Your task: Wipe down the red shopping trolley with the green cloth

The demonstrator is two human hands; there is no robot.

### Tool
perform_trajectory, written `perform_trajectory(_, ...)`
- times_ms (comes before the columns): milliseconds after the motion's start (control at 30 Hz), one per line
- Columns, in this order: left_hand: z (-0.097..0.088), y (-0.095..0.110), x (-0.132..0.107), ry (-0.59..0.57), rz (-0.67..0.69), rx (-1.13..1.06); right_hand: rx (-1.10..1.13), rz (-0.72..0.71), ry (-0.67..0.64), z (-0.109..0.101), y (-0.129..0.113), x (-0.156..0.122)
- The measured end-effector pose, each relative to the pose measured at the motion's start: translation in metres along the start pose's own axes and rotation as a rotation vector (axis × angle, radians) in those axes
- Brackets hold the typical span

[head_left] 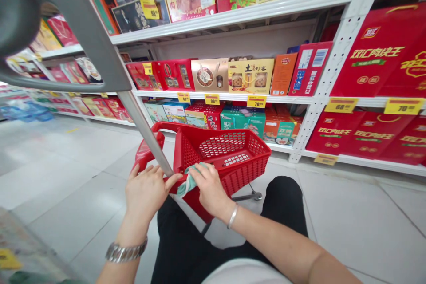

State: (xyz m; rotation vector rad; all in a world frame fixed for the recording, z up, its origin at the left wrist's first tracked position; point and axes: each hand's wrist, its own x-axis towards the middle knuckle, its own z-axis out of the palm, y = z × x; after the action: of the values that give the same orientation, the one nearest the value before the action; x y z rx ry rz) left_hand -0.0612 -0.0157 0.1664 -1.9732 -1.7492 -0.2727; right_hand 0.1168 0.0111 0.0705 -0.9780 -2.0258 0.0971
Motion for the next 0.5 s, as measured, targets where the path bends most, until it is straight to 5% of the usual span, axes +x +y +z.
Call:
perform_trajectory(200,0.005,-0.004,-0.004,0.051,0.012,-0.065,-0.059,-0.027,-0.08,-0.016,0.018,-0.007)
perform_trajectory(367,0.004,-0.005,-0.004,0.014,0.03,-0.118,-0.144,0.044,-0.035,-0.026,0.074,-0.022)
perform_trajectory(500,-0.003,0.017,-0.006,-0.006,0.016,-0.169,-0.162,0.127,0.025,-0.034,0.124,-0.028)
